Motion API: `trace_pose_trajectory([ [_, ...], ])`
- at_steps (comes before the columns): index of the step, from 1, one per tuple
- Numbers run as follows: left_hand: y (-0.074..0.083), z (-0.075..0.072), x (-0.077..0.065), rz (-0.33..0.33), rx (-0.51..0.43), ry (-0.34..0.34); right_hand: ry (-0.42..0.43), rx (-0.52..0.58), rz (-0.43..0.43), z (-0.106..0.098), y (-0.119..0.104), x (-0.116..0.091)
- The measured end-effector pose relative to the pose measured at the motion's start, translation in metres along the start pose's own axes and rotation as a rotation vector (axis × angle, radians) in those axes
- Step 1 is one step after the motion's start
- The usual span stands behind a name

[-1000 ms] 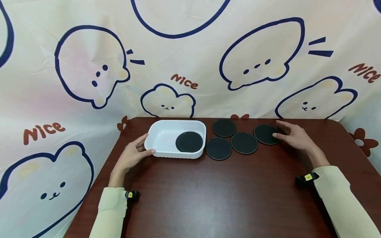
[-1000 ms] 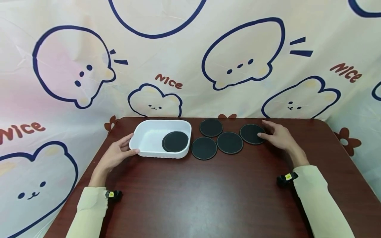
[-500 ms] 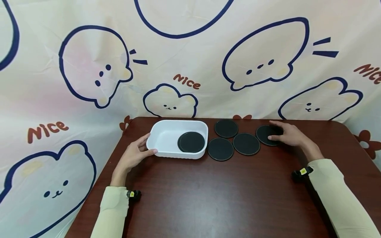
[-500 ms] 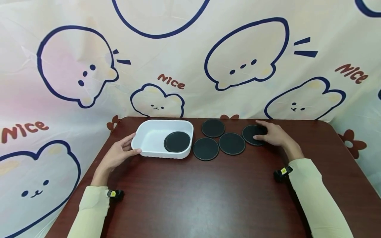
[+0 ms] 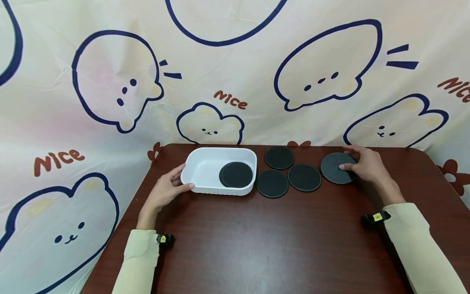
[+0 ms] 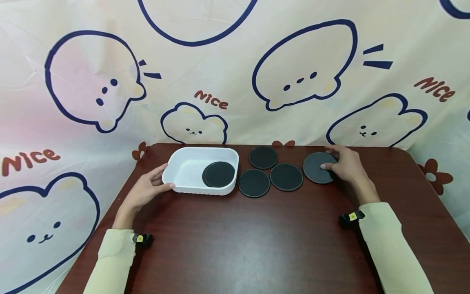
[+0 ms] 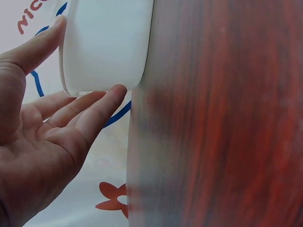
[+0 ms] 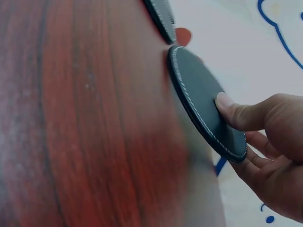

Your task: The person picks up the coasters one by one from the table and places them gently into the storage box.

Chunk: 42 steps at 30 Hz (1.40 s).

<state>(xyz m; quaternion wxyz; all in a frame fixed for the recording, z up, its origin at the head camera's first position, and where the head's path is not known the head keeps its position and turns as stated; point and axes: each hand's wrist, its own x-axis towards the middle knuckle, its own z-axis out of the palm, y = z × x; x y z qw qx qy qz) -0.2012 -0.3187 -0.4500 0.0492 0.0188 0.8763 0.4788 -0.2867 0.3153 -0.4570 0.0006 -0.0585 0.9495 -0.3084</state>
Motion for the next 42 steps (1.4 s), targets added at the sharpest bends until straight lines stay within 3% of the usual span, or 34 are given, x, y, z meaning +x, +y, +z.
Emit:
trace_pose_trajectory([
  [4,0.000,0.000,0.001,0.002,0.003,-0.005,0.039,-0.024,0.039,-0.007,0.000,-0.014],
  [10,0.001,0.000,-0.001,-0.004,0.011,-0.004,0.012,-0.060,0.069,-0.014,-0.002,-0.028],
  [14,0.001,0.001,-0.002,0.003,0.007,-0.012,-0.013,-0.020,0.105,-0.019,-0.003,-0.036],
  [28,0.001,0.002,-0.001,-0.001,0.031,-0.008,-0.169,0.534,0.156,-0.017,0.001,-0.049],
  [42,0.002,0.001,-0.002,0.002,0.030,-0.006,-0.172,0.953,0.157,-0.013,-0.004,-0.056],
])
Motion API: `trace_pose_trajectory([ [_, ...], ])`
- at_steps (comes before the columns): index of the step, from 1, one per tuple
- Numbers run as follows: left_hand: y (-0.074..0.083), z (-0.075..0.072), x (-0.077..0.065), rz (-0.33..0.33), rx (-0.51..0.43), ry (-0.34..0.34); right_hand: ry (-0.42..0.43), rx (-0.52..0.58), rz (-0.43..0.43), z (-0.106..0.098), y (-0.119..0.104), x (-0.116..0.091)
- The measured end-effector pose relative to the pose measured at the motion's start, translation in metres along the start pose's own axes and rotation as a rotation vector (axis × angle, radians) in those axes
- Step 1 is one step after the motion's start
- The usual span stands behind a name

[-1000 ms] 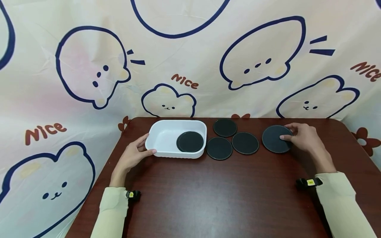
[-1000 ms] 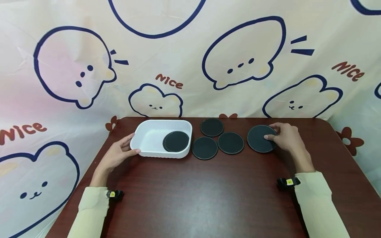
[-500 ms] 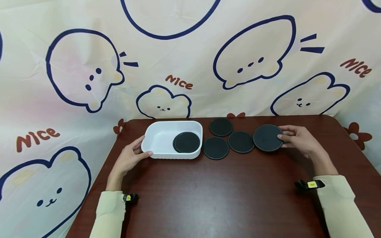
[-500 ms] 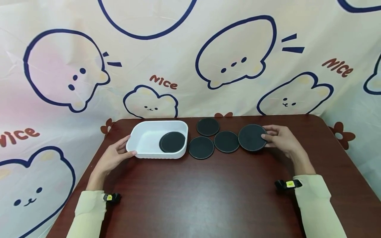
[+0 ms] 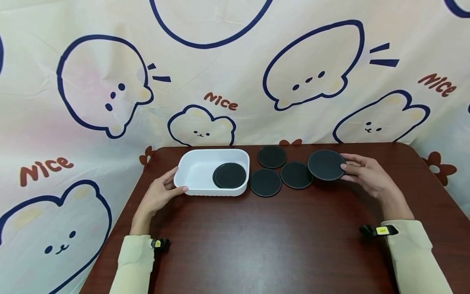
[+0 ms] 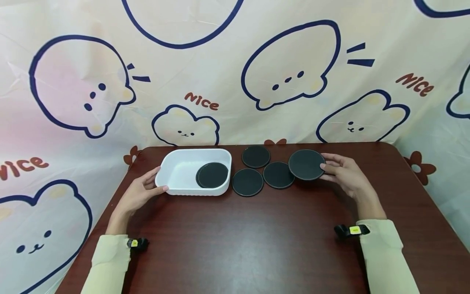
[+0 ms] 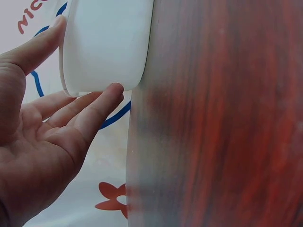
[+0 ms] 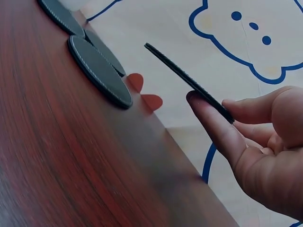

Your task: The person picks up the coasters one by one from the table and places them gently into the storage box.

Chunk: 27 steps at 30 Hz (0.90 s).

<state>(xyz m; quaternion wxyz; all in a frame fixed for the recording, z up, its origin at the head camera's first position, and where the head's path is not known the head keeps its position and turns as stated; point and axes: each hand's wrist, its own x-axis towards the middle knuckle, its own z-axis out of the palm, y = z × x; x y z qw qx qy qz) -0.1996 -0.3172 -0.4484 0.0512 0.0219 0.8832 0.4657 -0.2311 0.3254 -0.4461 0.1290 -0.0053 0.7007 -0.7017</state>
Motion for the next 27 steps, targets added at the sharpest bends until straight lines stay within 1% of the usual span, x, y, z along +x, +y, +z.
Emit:
trace_pose_trajectory([
  [3,0.000,0.001,0.001,-0.001,0.010,0.004,-0.016,0.056,-0.013,0.003,0.001,-0.001],
  [6,-0.001,0.002,0.002,-0.004,0.014,0.004,-0.031,0.088,-0.017,0.005,0.003,0.000],
  [14,-0.004,0.000,0.002,-0.006,0.014,-0.002,-0.019,0.071,-0.018,0.010,0.001,0.002],
  [22,-0.002,0.000,0.001,-0.010,0.021,-0.005,-0.035,0.098,-0.029,0.019,-0.003,0.004],
  [27,0.001,0.000,0.000,0.000,0.009,-0.009,-0.032,0.122,-0.022,0.020,-0.002,0.003],
])
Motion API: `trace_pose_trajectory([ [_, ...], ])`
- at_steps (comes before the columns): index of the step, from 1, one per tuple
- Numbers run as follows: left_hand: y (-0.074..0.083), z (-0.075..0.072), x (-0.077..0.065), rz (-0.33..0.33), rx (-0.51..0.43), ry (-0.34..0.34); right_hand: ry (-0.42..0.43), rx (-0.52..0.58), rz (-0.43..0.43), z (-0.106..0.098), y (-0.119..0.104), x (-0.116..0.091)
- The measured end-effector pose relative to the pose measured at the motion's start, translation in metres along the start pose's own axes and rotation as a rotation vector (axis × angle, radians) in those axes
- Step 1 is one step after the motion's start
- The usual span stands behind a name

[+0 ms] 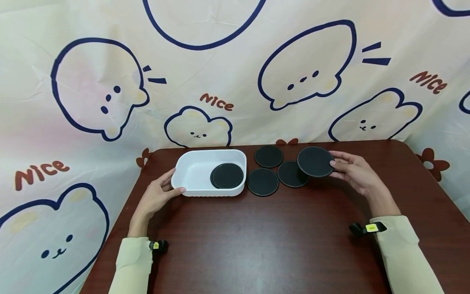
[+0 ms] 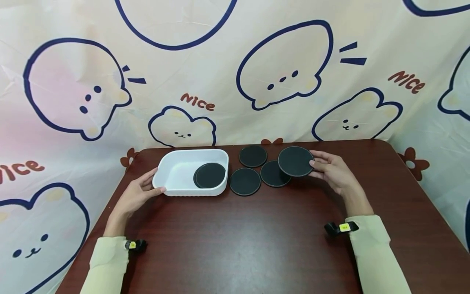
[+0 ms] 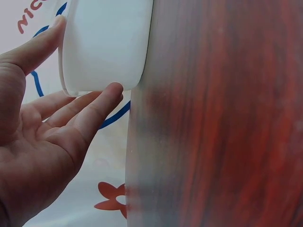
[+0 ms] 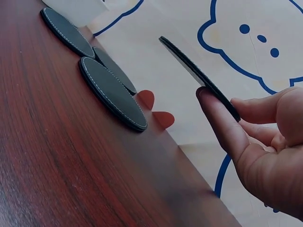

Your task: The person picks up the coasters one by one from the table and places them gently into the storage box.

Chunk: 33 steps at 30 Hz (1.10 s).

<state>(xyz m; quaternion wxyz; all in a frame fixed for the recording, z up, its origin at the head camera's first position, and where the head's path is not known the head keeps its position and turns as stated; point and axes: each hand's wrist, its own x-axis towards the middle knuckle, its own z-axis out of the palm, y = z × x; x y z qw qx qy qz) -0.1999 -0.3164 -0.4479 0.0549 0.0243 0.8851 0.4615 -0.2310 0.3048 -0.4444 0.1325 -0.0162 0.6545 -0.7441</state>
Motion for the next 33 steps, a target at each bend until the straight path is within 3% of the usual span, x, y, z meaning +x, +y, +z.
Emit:
trace_pose_trajectory([
  [12,-0.003,-0.001,0.000,-0.002,0.006,0.002,-0.003,-0.018,0.005,0.016,-0.002,0.003],
  [33,-0.001,0.000,0.000,0.003,-0.006,0.001,-0.047,-0.094,0.011,0.070,0.006,0.021],
])
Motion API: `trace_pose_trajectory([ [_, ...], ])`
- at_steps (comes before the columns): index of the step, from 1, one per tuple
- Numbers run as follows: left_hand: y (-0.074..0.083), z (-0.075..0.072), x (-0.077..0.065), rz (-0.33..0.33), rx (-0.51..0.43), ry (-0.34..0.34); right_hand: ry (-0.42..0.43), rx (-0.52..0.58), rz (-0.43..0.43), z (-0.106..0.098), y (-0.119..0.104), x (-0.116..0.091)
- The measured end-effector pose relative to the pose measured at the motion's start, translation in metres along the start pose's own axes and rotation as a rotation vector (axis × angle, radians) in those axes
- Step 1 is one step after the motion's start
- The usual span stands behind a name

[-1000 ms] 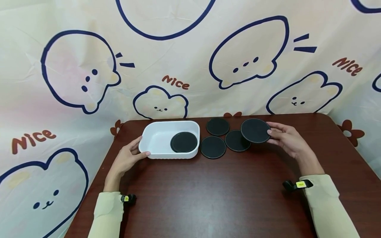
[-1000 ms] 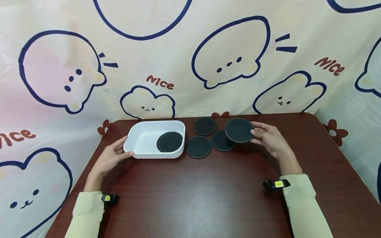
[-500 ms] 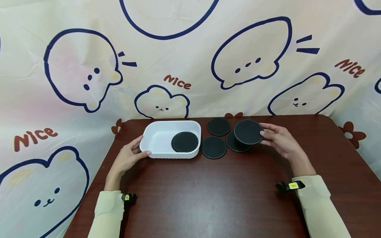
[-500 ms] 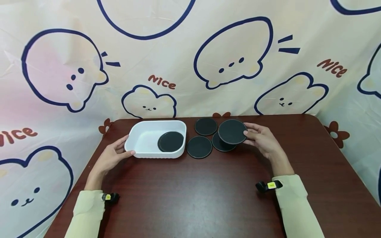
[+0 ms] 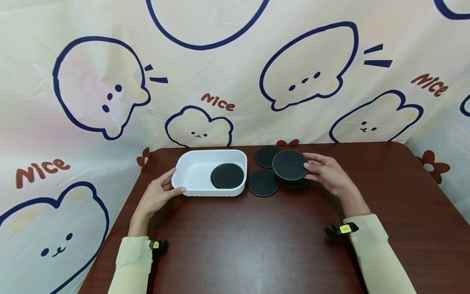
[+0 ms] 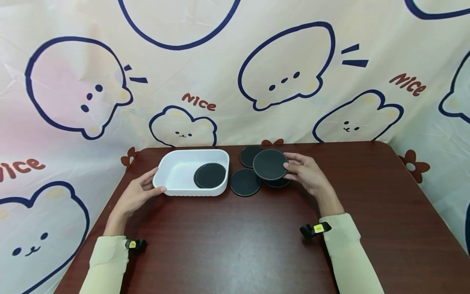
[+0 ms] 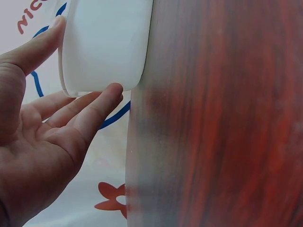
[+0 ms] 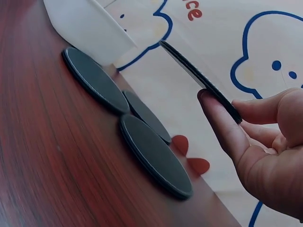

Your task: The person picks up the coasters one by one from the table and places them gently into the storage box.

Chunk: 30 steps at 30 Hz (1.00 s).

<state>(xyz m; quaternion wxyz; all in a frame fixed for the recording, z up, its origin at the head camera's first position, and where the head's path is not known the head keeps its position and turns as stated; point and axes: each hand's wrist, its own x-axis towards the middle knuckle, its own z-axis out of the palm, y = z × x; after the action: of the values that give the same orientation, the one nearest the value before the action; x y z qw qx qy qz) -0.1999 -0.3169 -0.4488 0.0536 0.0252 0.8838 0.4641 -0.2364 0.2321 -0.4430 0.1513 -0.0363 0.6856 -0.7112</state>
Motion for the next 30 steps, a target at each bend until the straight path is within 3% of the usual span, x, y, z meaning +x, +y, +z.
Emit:
trace_pose_trajectory([
  [30,-0.003,-0.001,0.000,-0.003,0.002,0.003,-0.119,0.046,-0.002,0.090,0.003,0.038],
])
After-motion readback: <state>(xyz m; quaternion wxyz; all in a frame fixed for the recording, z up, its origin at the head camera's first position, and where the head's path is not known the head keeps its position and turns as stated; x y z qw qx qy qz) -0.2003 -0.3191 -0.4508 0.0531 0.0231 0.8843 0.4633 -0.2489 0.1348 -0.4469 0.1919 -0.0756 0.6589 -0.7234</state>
